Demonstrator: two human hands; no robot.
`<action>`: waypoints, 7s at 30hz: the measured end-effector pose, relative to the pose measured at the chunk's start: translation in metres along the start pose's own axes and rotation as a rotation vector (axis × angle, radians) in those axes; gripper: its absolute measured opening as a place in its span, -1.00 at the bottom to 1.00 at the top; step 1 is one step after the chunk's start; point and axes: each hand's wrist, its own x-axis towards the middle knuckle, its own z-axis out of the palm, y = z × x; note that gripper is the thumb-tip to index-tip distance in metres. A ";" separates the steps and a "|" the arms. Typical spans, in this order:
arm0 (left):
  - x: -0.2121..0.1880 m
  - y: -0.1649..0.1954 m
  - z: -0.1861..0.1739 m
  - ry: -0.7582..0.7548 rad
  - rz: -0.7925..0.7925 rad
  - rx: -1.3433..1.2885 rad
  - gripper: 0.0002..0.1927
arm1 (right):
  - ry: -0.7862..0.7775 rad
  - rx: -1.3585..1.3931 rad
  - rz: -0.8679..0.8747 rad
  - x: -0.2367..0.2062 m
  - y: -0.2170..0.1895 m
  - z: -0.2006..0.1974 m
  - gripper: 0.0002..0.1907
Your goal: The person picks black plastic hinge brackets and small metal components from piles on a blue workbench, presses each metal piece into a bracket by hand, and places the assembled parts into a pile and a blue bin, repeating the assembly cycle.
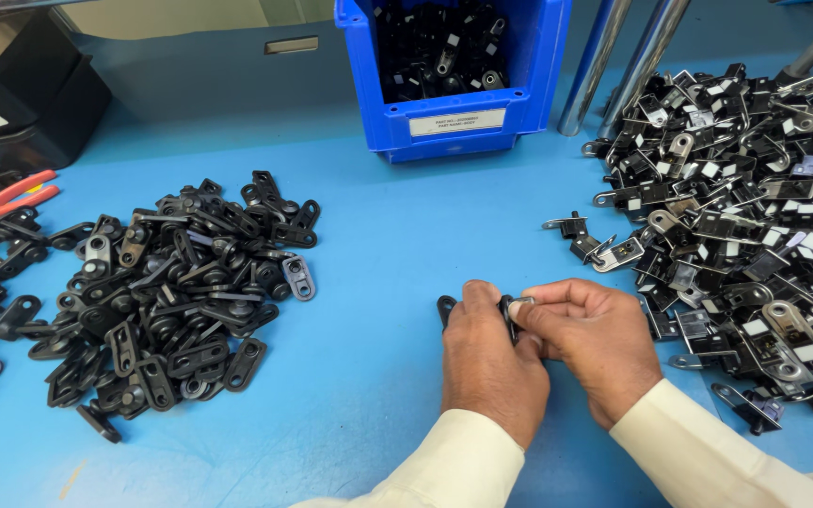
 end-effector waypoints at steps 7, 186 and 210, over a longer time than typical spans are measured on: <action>0.010 0.002 -0.016 -0.049 -0.324 -0.301 -0.63 | -0.109 -0.007 0.174 0.003 -0.013 -0.020 -0.76; 0.012 0.013 -0.019 -0.073 -0.747 -0.855 -0.69 | 0.040 -0.192 -0.081 -0.046 -0.015 -0.008 -0.77; 0.008 0.014 -0.022 -0.122 -0.200 -0.187 -0.76 | 0.006 0.151 0.125 -0.005 -0.007 -0.030 -0.71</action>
